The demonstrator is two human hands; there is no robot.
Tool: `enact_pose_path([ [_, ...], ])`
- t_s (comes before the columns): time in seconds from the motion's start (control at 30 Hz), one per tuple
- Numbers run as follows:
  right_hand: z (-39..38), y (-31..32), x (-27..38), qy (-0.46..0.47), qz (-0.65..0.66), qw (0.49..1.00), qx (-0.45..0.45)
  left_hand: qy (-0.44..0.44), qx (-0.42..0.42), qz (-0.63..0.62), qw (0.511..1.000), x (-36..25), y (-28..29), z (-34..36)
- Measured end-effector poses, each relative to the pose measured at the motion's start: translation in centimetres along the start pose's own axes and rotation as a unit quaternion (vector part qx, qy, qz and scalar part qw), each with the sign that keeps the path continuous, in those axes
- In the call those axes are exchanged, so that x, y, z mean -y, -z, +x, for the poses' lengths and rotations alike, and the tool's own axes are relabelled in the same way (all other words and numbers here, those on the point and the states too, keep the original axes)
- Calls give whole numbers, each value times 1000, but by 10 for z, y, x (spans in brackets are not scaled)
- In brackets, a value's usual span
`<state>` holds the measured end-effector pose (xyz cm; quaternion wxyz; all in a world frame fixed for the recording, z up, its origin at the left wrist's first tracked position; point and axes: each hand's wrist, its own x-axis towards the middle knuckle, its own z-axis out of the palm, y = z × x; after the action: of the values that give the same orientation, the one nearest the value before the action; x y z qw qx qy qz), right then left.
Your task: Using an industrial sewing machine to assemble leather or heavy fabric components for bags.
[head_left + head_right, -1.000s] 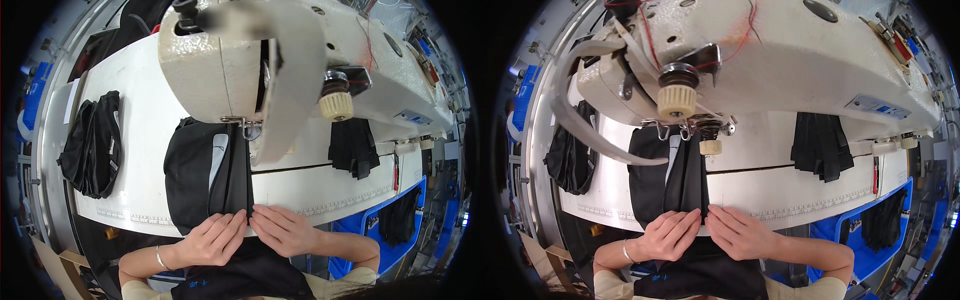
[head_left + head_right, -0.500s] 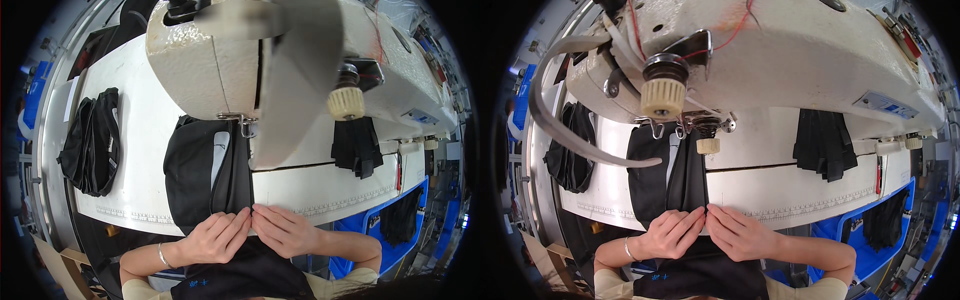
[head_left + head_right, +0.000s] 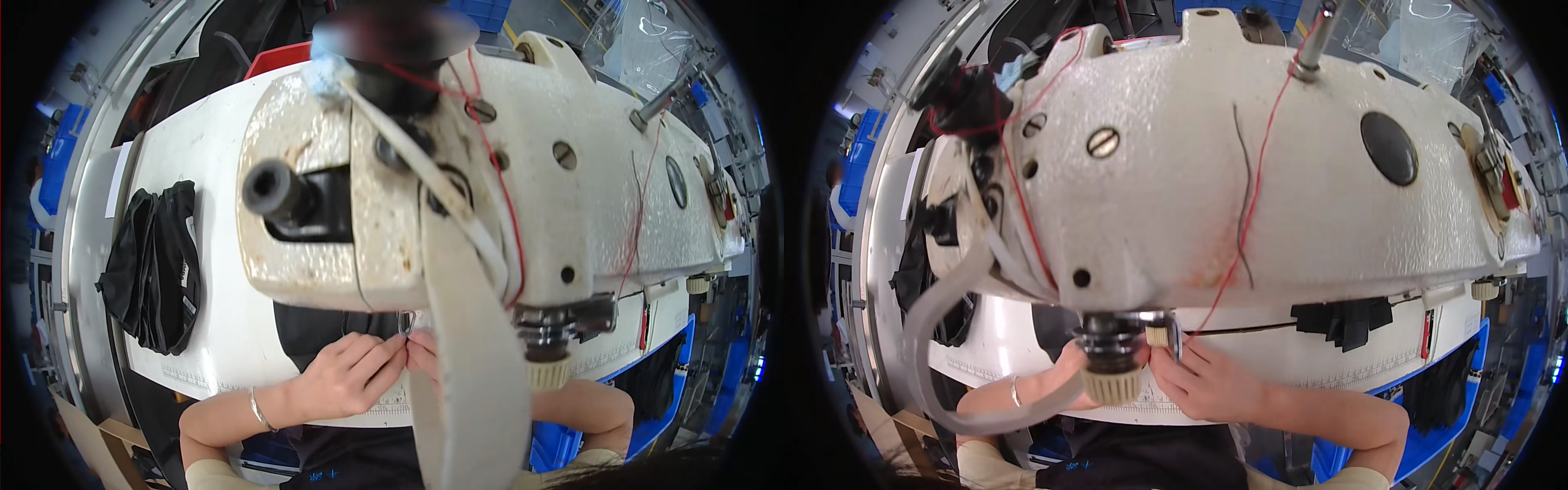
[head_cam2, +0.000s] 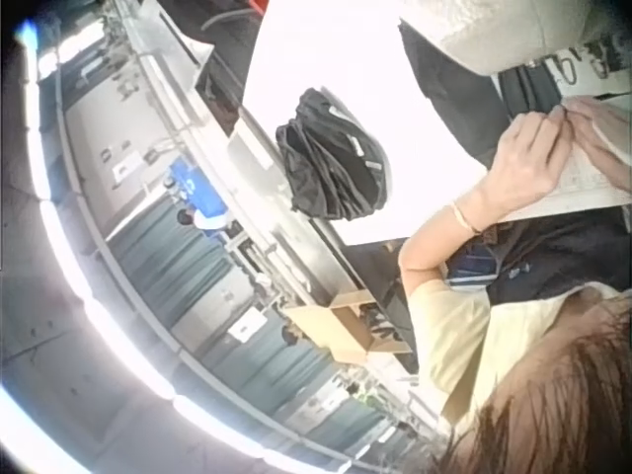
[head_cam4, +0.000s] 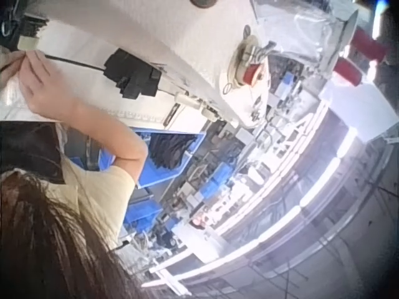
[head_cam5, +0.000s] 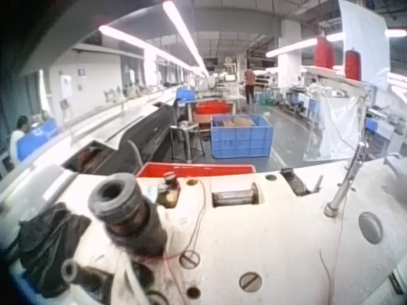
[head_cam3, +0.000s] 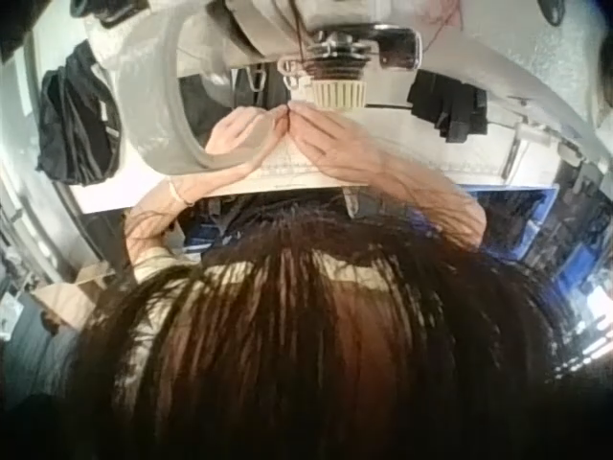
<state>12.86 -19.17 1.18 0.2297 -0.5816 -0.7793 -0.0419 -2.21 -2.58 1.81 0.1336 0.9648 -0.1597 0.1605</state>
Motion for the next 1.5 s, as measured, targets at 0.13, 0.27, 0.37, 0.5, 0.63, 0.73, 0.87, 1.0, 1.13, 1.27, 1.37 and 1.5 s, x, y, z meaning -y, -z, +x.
enact_pose_path([
  [0.13, 5, -19, -23, 44, -29, 999, 5, 47, 18, -65, 997, 24, -4, 2],
  [0.27, 14, -45, -35, -10, 34, 991, -130, 71, 78, -95, 990, 40, 3, -6],
  [0.37, 13, -48, -39, 8, 6, 990, -139, 99, 60, -90, 989, 44, 10, -11],
  [0.5, 8, -39, -39, 40, -65, 991, -113, 102, 34, -55, 993, 38, 10, -9],
  [0.63, 6, -39, -35, 33, -86, 990, -109, 71, -13, 19, 997, 29, 2, -2],
  [0.73, 4, -41, -32, 18, -106, 988, -113, 67, -10, 43, 997, 25, -1, -1],
  [0.87, -2, -35, -31, 10, -163, 984, -68, 47, 37, 29, 998, 25, 5, -6],
  [1.0, 1, -24, -33, 10, -181, 982, -56, 46, 54, -3, 997, 25, 8, -7],
  [1.13, 7, -17, -37, 47, -215, 975, -37, 44, 53, -8, 998, 24, 6, -5],
  [1.27, 8, -19, -38, 53, -204, 977, -41, 43, 59, -19, 997, 25, 6, -7],
  [1.37, 2, -26, -36, 49, -192, 978, -56, 46, 67, -30, 996, 26, 7, -11],
  [1.5, -6, -39, -35, 50, -193, 977, -76, 54, 82, -56, 994, 26, 7, -13],
])
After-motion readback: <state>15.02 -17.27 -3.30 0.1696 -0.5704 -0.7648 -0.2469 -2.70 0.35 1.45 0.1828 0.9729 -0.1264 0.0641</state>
